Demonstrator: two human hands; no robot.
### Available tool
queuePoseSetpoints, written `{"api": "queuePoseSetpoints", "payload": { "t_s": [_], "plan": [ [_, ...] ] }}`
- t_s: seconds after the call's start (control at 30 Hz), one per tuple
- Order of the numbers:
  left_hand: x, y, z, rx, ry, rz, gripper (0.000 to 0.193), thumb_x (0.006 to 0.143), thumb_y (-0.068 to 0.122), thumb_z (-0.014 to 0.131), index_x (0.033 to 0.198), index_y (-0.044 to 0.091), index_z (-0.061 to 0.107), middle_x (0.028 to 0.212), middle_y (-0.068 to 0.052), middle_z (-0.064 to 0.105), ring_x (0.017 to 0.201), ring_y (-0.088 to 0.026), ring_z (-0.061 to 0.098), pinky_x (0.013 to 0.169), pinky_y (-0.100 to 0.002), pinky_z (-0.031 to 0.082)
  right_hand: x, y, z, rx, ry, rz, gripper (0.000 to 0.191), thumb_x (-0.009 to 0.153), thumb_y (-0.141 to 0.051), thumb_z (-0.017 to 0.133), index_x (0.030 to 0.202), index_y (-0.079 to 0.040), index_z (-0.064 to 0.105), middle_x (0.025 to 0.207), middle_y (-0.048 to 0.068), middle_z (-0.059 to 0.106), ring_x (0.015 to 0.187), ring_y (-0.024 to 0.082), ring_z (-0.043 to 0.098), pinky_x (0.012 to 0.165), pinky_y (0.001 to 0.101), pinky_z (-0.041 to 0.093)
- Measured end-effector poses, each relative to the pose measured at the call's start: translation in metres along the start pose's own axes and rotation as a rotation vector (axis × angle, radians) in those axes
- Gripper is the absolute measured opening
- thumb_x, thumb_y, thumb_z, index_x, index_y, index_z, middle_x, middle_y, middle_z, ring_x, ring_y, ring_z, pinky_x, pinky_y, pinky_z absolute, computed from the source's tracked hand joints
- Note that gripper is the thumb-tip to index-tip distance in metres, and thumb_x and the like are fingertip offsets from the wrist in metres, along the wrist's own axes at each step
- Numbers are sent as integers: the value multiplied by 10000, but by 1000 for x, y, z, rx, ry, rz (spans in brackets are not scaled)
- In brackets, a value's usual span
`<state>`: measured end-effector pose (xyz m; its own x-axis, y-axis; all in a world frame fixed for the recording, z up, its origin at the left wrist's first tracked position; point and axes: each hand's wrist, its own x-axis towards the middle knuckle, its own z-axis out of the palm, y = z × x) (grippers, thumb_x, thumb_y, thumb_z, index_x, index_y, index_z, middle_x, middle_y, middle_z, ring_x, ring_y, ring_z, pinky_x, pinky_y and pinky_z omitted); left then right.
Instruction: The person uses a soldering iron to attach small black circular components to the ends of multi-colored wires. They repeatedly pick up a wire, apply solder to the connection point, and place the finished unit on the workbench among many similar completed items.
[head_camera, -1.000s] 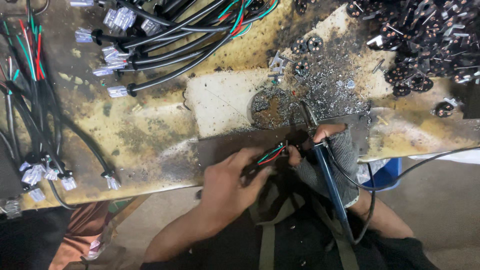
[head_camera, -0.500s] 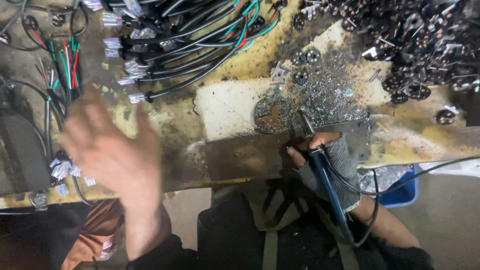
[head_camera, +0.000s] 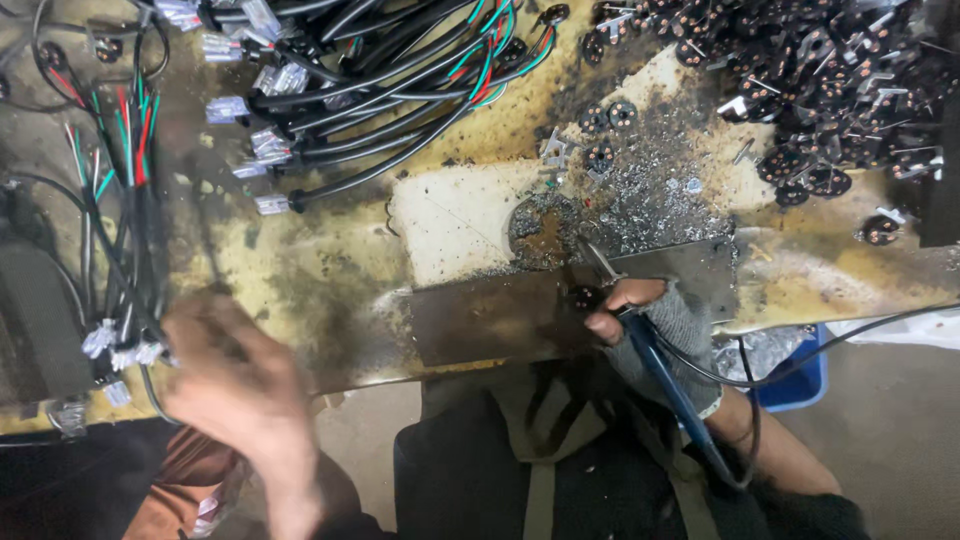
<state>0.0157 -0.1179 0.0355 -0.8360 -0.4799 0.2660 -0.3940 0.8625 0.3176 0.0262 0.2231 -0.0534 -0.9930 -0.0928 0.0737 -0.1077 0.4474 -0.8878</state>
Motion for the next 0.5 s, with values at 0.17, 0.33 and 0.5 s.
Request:
{"api": "queuePoseSetpoints", "payload": {
  "t_s": [0.17, 0.33, 0.5],
  "plan": [
    [-64, 44, 29, -790, -1000, 309, 203, 1017, 211, 629, 1095, 30, 676, 874, -162, 752, 771, -307, 755, 637, -402, 571, 4, -2, -11, 599, 42, 196, 237, 966, -183, 746, 1086, -98, 561, 957, 51, 735, 821, 118, 688, 695, 243, 542],
    [-69, 61, 40, -693, -1257, 462, 251, 988, 310, 640, 973, 62, 674, 752, -184, 692, 751, -404, 689, 632, -503, 499, 6, -4, -18, 222, 113, 90, 457, 961, -117, 785, 1109, -76, 355, 982, 55, 703, 940, 115, 688, 859, 219, 545],
    [-45, 79, 35, -603, -1373, 724, 297, 995, 335, 607, 867, 85, 704, 713, -156, 690, 706, -408, 669, 620, -537, 469, 0, 2, -24, 286, -110, 350, 403, 920, -95, 771, 1052, -73, 391, 944, 34, 767, 858, 117, 681, 810, 266, 533]
  ]
}}
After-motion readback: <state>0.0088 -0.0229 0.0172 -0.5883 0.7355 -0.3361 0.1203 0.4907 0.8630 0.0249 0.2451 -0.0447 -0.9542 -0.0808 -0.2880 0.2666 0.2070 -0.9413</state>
